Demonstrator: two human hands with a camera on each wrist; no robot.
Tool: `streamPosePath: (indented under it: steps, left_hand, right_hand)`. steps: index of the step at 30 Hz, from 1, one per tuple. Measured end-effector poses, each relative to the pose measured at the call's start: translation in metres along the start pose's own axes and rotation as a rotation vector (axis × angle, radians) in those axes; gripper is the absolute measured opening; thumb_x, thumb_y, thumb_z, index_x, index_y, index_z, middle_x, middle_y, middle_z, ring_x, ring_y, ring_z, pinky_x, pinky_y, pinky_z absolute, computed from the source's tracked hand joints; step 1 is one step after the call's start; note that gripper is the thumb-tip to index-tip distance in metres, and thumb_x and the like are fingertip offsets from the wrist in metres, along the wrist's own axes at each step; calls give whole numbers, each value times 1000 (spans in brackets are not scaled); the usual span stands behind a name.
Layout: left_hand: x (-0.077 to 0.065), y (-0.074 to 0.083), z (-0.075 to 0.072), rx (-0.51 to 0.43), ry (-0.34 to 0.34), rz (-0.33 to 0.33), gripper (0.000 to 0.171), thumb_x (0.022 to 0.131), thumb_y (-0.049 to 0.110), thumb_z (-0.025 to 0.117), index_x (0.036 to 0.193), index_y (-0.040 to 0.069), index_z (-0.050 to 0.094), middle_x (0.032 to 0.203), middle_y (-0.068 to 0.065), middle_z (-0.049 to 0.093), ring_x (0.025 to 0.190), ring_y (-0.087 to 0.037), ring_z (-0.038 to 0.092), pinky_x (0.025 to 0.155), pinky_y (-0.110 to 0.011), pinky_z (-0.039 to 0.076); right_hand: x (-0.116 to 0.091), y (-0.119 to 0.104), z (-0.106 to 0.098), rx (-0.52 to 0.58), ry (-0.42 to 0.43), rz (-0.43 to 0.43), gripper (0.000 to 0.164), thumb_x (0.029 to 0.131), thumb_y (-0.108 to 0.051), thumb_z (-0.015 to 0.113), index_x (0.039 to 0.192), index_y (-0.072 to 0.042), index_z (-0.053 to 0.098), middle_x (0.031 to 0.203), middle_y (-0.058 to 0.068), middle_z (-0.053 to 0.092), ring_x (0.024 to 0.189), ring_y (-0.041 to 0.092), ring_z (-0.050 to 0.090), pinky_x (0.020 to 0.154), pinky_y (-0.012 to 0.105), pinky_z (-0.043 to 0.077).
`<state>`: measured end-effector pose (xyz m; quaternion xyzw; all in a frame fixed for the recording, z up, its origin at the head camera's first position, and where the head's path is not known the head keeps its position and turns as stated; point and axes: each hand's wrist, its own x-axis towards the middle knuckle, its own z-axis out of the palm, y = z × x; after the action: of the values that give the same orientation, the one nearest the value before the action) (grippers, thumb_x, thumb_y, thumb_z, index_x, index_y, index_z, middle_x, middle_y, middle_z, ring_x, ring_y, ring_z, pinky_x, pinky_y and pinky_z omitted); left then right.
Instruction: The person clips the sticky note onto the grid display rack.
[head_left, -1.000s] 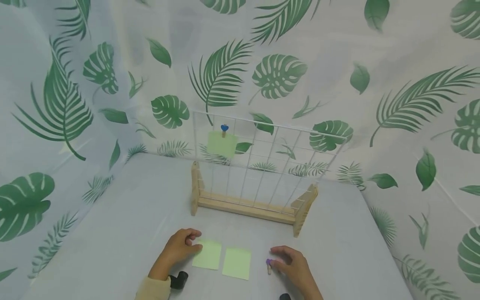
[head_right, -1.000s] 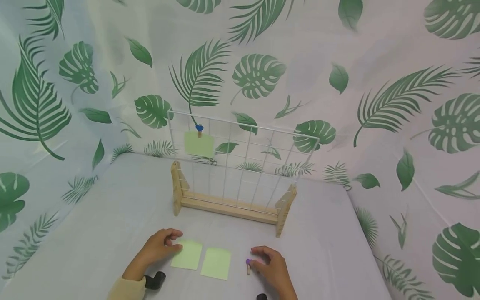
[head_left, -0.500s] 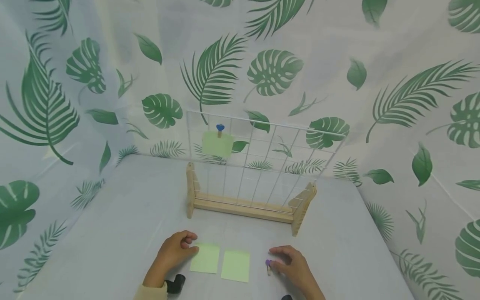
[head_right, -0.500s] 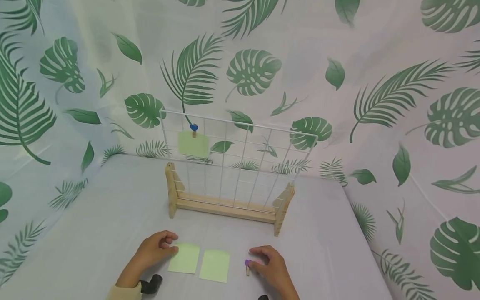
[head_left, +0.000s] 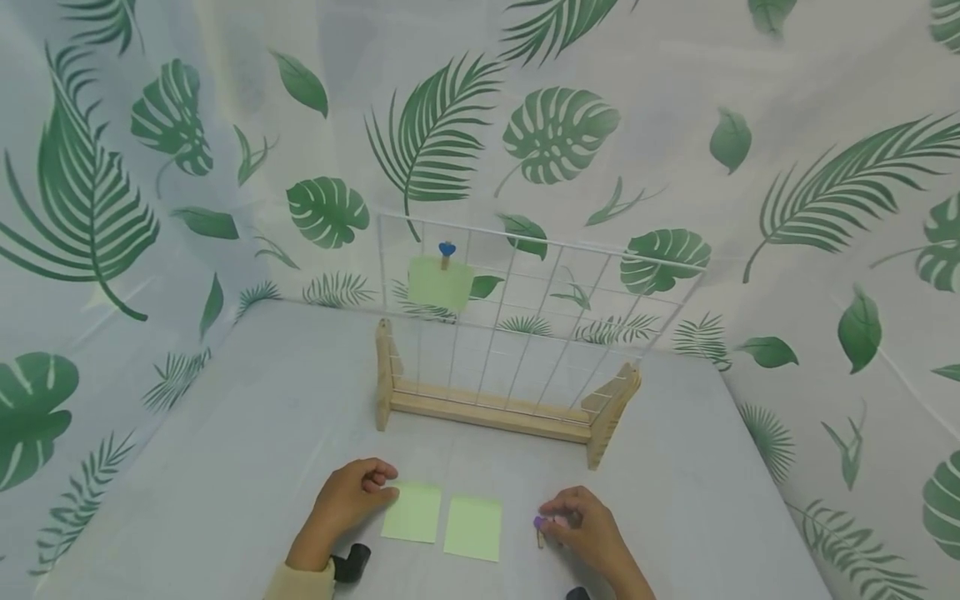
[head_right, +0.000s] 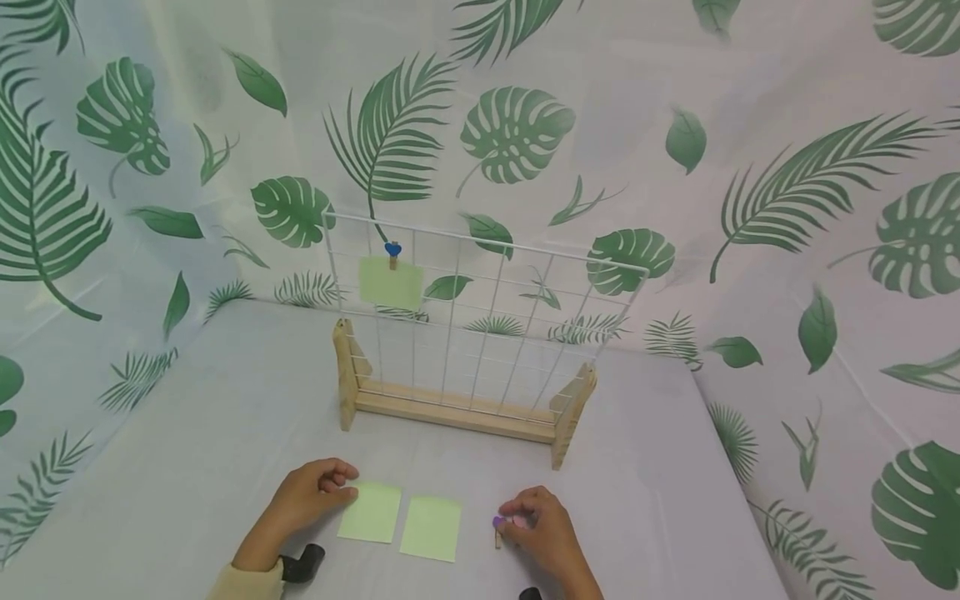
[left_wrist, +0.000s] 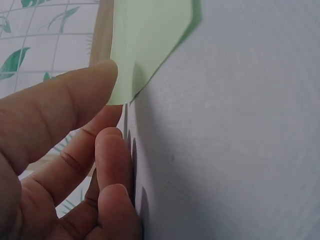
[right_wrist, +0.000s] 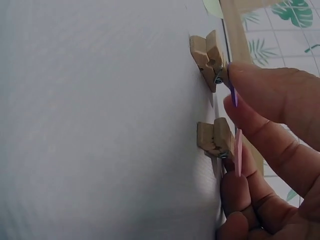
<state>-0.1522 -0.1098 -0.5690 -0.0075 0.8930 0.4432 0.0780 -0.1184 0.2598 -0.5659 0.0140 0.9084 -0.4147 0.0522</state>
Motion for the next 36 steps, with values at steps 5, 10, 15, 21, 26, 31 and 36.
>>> streamPosePath:
  steps: [5,10,15,21,26,31,36]
  left_hand:
    - [-1,0,1,25,20,24,15,88,14,88,101,11,80,90,5,65,82,-11,58,76,-34,50]
    - [-1,1,2,49,37,48,11,88,12,87,98,12,81,88,5,66,80,-11,59,74,-34,51]
    - [-2,3,3,60,42,54,6,89,11,85,93,13,81,86,4,66,79,-11,58,72,-34,50]
    - [-2,2,2,54,45,50,5,90,9,84,90,13,81,85,4,67,79,-11,59,74,-36,51]
    - [-3,4,-1,36,32,37,5,92,10,84,91,13,80,86,5,70,80,-12,62,76,-38,53]
    - [-3,7,-4,33,-8,19,5,94,12,82,92,15,78,89,6,72,82,-12,62,77,-39,53]
    - [-1,9,-7,52,-32,32,7,96,14,80,92,18,76,91,7,72,84,-13,63,77,-42,53]
  right_hand:
    - [-1,0,0,-15,-15,-20,13,84,-12,93,84,-14,80,100,-5,63,104,15,61,104,50,50]
    - [-1,3,-3,-4,-36,-63,13,84,-12,92,84,-14,80,103,-5,67,108,21,64,106,56,51]
    - [-3,8,-8,9,-67,-116,14,85,-11,91,86,-14,77,109,-1,77,115,30,69,108,53,52]
    - [-4,10,-11,53,-123,-128,11,88,-7,86,89,-11,76,105,-2,81,114,27,72,112,64,46]
    - [-5,8,-14,89,-150,-122,9,90,-4,83,91,-8,76,98,-3,81,112,25,71,112,78,35]
    - [-5,6,-17,119,-158,-98,9,90,-5,83,95,-5,75,97,-1,79,104,13,69,105,59,50]
    - [-5,5,-20,193,-153,-125,17,96,-5,79,109,3,75,104,12,79,95,5,70,89,27,57]
